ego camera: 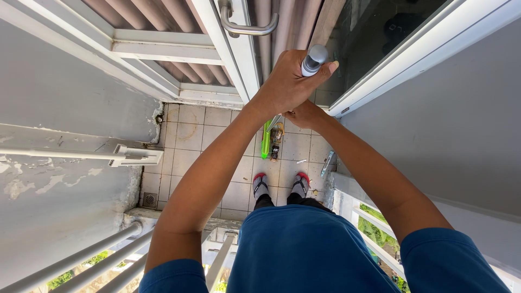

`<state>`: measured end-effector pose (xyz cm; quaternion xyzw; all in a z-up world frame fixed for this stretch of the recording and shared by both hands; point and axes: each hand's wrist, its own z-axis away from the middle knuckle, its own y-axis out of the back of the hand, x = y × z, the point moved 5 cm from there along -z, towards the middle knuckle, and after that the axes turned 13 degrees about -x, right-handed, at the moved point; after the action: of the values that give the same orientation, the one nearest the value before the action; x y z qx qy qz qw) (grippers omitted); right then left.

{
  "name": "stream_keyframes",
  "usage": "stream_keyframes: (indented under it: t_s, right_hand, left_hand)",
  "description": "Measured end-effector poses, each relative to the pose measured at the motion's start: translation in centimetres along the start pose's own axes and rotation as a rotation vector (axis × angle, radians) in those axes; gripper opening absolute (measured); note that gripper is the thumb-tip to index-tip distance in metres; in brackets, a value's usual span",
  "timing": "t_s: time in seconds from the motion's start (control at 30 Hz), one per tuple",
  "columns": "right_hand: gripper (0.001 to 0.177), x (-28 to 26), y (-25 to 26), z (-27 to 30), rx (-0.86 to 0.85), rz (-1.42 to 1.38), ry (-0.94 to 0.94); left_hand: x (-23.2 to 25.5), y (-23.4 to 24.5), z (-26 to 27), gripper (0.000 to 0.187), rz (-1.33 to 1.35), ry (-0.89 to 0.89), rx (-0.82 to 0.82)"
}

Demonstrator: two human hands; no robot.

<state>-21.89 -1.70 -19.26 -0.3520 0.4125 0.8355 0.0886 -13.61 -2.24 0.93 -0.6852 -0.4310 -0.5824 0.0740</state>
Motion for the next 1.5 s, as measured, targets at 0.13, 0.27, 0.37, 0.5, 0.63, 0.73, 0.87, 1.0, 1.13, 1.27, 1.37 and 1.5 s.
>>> stream_keyframes:
  t_s: [0.13, 0.27, 0.37, 0.5, 0.63, 0.73, 0.87, 1.0, 1.13, 1.27, 1.37, 1.5]
  right_hand:
    - [0.026, 0.7, 0.0, 0.3, 0.002, 0.015, 0.052]
    - [0.025, 1.2, -0.4, 0.7, 0.016, 0.035, 0.103]
    - [0.027, 0.9, -0.4, 1.1, 0.07, 0.026, 0.208]
    - [0.034, -1.1, 0.0, 1.9, 0.188, 0.066, 0.44]
    - [0.034, -4.6, 0.7, 2.5, 0.154, 0.035, 0.375]
    - [0.027, -4.9, -0.1, 1.3, 0.065, 0.001, 0.206]
    - [0.024, -4.4, -1.3, -0.7, 0.087, 0.018, 0.219]
    - [0.028, -3.3, -2.8, -3.1, 0.096, -0.093, 0.206]
    - [0.031, -2.7, -3.9, -4.2, 0.086, -0.142, 0.19]
    - [0.038, -1.6, -4.6, -4.8, 0.134, -0.255, 0.299]
    - [0.041, -0.7, -4.9, -5.1, 0.125, -0.32, 0.376]
    - [0.037, -0.2, -4.8, -5.1, 0.123, -0.323, 0.366]
  left_hand:
    - [0.9, -0.5, 0.0, 0.046, 0.008, -0.006, 0.026]
    - [1.7, -0.9, 0.5, 0.045, 0.023, 0.006, 0.062]
    - [2.4, -0.9, 0.9, 0.044, -0.005, 0.037, 0.094]
    - [4.4, -0.2, 1.7, 0.038, 0.014, 0.043, 0.174]
    - [5.2, 1.0, 2.6, 0.038, 0.007, 0.02, 0.206]
    - [5.7, 1.8, 3.2, 0.036, 0.002, 0.018, 0.213]
    - [5.5, 2.8, 3.7, 0.034, -0.002, -0.01, 0.261]
    - [4.9, 3.5, 4.1, 0.032, -0.013, 0.013, 0.237]
    - [4.2, 3.5, 4.7, 0.024, 0.004, -0.012, 0.244]
    - [3.3, 3.0, 4.9, 0.026, 0.0, 0.039, 0.241]
    - [2.5, 2.4, 5.1, 0.02, -0.026, -0.004, 0.254]
    - [2.2, 2.0, 5.1, 0.017, -0.085, -0.026, 0.267]
